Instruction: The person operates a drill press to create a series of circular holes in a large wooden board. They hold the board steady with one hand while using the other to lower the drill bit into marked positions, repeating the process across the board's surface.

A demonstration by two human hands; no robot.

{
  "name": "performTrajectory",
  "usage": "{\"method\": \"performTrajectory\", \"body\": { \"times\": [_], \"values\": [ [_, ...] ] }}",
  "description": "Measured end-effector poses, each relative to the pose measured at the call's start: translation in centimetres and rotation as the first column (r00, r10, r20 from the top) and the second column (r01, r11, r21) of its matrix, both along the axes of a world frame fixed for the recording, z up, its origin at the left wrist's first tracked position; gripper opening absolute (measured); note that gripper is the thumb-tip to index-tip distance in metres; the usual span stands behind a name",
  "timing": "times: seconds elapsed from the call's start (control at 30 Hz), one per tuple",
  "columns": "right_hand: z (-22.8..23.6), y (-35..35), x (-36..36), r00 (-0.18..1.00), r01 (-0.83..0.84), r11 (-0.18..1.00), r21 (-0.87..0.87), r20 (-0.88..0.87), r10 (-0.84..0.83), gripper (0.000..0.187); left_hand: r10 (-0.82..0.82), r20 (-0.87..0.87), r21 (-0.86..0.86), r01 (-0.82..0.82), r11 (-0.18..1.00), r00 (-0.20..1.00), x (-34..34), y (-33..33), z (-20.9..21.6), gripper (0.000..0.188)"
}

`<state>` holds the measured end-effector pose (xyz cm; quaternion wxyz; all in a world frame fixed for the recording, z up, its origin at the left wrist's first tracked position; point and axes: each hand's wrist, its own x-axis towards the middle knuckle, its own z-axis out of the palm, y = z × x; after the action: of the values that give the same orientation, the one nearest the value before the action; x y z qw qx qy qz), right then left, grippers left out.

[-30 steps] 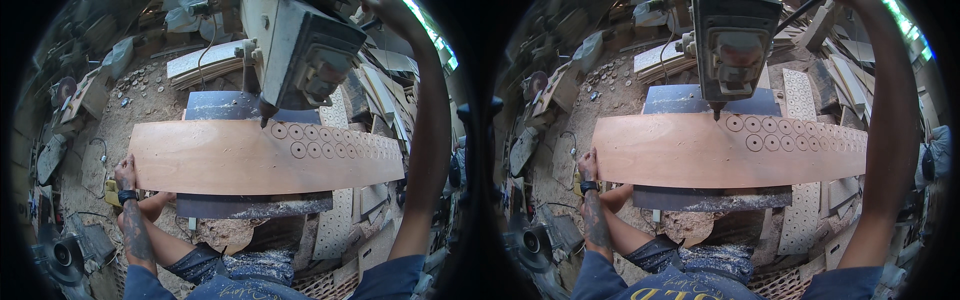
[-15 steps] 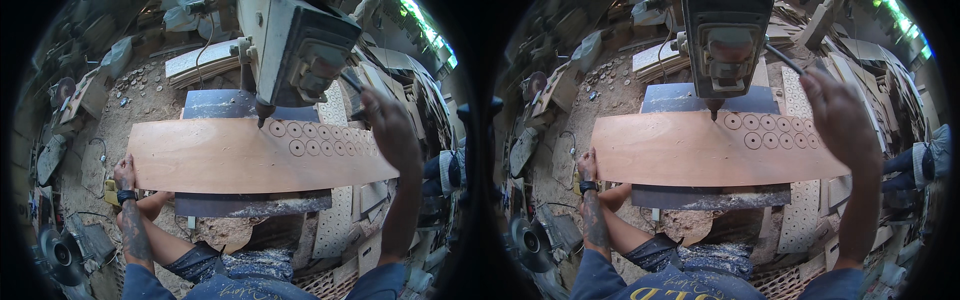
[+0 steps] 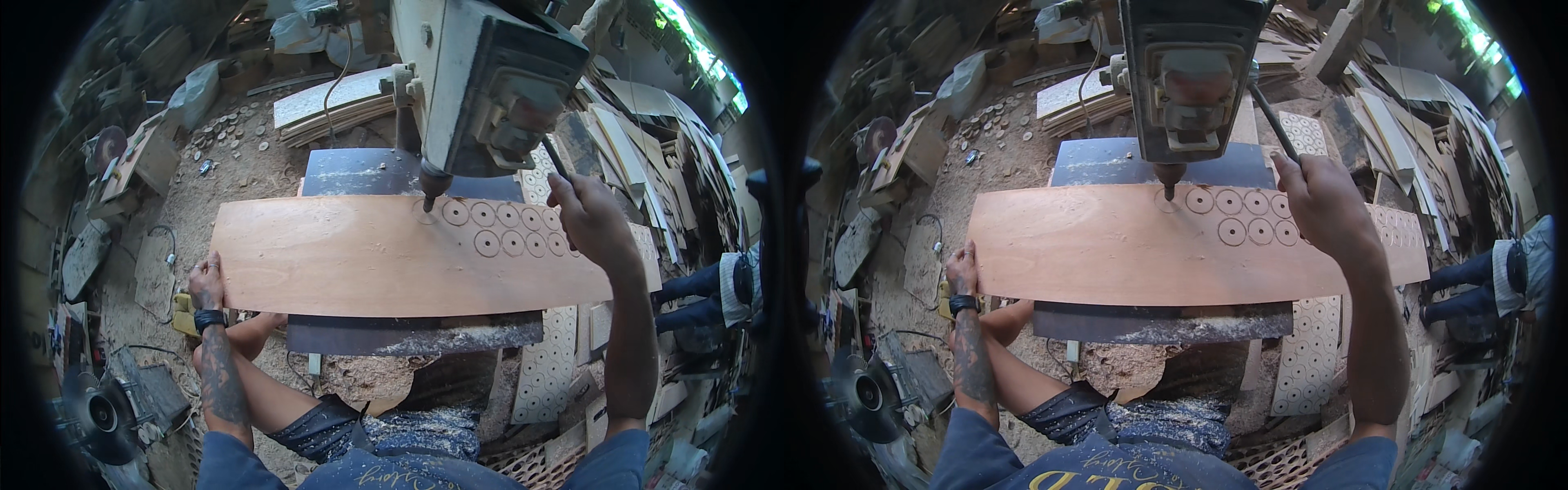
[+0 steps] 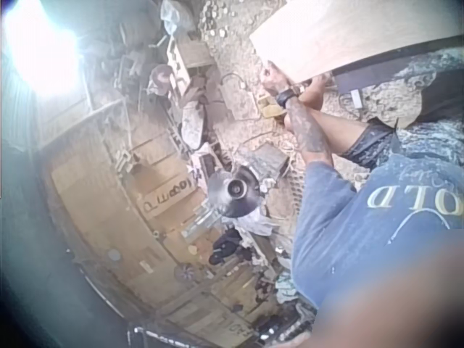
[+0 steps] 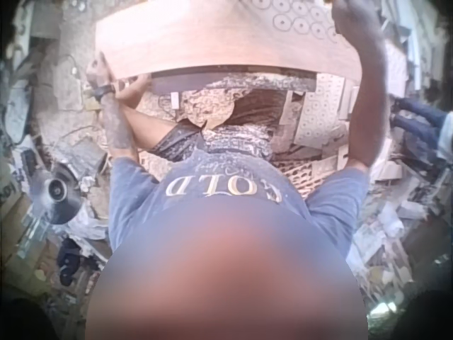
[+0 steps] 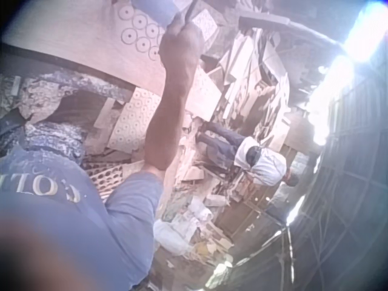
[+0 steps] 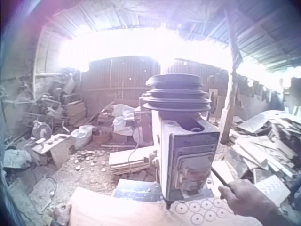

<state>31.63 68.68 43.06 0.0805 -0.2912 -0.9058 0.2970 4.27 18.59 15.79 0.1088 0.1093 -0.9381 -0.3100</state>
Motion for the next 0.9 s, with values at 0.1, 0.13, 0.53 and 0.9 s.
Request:
{"method": "performTrajectory", "body": {
  "times": [0.1, 0.13, 0.53, 0.9],
  "values": [
    [-2.0, 0.6, -0.5, 0.994, 0.026, 0.994, -0.104, -0.104, -0.036, 0.046, 0.002, 0.001, -0.013, -0.002, 1.000, 1.000, -0.2, 0.0, -0.1, 0.053],
    [-3.0, 0.8, -0.5, 0.991, 0.048, 0.985, -0.165, -0.119, -0.069, 0.046, 0.005, -0.004, -0.021, -0.005, 1.000, 1.000, -0.2, 0.0, -0.2, 0.053],
    [-11.3, 2.5, -2.6, 0.889, -0.001, 1.000, 0.024, -0.458, 0.012, 0.046, 0.024, 0.000, 0.004, -0.024, 1.000, 1.000, -0.4, -0.4, -0.8, 0.050],
    [-15.0, 3.1, -5.1, 0.801, 0.052, 0.978, 0.201, -0.594, 0.079, 0.035, 0.017, -0.022, 0.023, -0.017, 1.000, 1.000, 0.0, 0.1, -0.1, 0.049]
  ]
}}
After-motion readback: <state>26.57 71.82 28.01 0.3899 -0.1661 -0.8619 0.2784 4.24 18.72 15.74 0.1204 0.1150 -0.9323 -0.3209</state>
